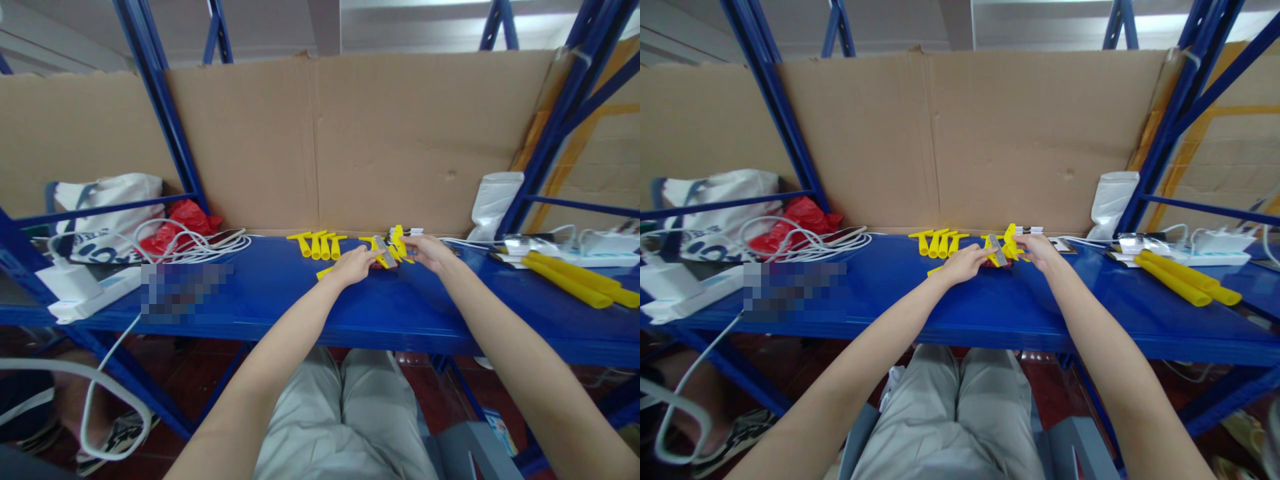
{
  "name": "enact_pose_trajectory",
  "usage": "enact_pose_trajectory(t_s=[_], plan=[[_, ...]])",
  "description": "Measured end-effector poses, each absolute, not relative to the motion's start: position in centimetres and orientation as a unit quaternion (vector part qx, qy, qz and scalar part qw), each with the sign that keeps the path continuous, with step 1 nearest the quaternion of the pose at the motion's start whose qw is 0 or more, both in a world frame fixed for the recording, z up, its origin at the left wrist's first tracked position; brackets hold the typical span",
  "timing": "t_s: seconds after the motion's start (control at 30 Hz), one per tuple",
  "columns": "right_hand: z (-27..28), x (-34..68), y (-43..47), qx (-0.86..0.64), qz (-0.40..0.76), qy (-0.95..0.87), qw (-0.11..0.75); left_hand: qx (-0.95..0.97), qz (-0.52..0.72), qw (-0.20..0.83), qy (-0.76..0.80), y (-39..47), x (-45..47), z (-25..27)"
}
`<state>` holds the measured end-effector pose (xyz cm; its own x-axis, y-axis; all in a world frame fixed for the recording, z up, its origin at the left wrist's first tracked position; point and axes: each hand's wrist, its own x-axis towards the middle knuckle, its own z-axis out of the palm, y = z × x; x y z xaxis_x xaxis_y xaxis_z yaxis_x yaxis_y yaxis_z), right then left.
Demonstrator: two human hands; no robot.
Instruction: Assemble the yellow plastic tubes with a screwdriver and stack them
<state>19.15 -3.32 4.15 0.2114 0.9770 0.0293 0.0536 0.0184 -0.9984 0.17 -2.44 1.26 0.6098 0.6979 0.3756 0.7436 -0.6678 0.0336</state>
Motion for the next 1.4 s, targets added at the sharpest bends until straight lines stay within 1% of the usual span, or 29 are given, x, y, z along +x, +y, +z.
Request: enact_pose_trajectory(t_s=[0.17, 0.47, 0.73, 1.03, 1.23, 1.33, 1.4], plan=[[3.8, 18.8, -3.1, -0.559, 0.39, -0.496, 0.538, -0.893, -0.194, 0.062, -0.402, -2.4, 0.1, 1.2], [3.2, 17.5, -3.2, -0.574, 0.332, -0.568, 0.487, -0.886, -0.211, 0.049, -0.41, -2.4, 0.2, 1.2], [2.8, 17.2, -3.0, -0.56, 0.319, -0.58, 0.498, -0.887, -0.213, 0.031, -0.409, -2.9, 0.2, 1.5], [2.5, 16.7, -3.2, -0.583, 0.319, -0.568, 0.485, -0.895, -0.208, 0.043, -0.392, -2.7, 0.1, 1.3], [2.9, 17.4, -2.7, -0.578, 0.296, -0.564, 0.511, -0.883, -0.219, 0.027, -0.414, -2.7, 0.2, 1.3], [3.3, 18.8, -2.4, -0.601, 0.255, -0.552, 0.519, -0.879, -0.223, 0.018, -0.42, -2.6, 0.2, 1.2], [3.3, 20.1, -2.2, -0.652, 0.184, -0.551, 0.487, -0.877, -0.227, 0.013, -0.423, -2.5, 0.2, 1.2]])
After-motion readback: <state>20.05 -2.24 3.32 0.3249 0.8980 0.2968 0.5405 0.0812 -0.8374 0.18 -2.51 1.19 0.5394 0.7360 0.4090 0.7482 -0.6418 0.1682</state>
